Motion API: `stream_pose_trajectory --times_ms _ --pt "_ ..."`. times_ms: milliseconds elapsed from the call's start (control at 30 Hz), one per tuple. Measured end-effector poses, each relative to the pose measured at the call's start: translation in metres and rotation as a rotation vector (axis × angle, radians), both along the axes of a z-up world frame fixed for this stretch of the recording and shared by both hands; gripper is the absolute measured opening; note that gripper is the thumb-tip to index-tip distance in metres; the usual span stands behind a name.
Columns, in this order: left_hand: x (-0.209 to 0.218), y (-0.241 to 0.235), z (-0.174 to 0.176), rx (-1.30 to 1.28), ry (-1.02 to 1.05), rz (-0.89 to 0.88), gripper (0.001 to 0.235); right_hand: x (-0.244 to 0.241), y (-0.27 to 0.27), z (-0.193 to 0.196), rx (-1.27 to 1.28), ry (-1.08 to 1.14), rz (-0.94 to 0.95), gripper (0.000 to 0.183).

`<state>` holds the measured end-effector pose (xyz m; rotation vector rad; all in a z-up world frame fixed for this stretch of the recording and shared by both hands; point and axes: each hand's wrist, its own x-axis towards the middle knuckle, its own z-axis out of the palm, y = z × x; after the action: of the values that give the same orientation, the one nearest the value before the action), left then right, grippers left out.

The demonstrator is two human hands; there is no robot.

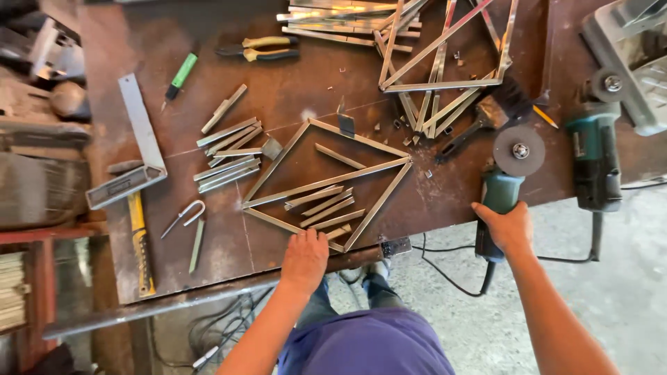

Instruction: The person is assembling small metal square tubes into a geometric frame and using an angle grinder to clean the edges.

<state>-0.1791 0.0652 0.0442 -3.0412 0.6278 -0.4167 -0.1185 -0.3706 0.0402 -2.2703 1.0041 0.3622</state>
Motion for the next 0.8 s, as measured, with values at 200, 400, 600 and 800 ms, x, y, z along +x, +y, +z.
stream_pose_trajectory --times_ms 200,400,600,800 --pt "0.006 0.004 0.005 0.022 0.000 0.069 0.002 0.000 -0.005 0.007 0.049 0.023 0.012 0.101" --pt "0.013 -0.054 0.019 -0.061 0.000 0.020 0.007 0.002 0.014 0.040 0.157 0.010 0.037 0.099" --pt "0.044 -0.142 -0.015 -0.149 -0.047 -0.182 0.003 0.001 -0.039 0.002 0.621 -0.103 -0.173 0.065" --pt "0.048 -0.186 -0.009 -0.135 -0.063 -0.195 0.007 0.009 -0.021 0.062 1.192 -0.084 -0.361 0.033"
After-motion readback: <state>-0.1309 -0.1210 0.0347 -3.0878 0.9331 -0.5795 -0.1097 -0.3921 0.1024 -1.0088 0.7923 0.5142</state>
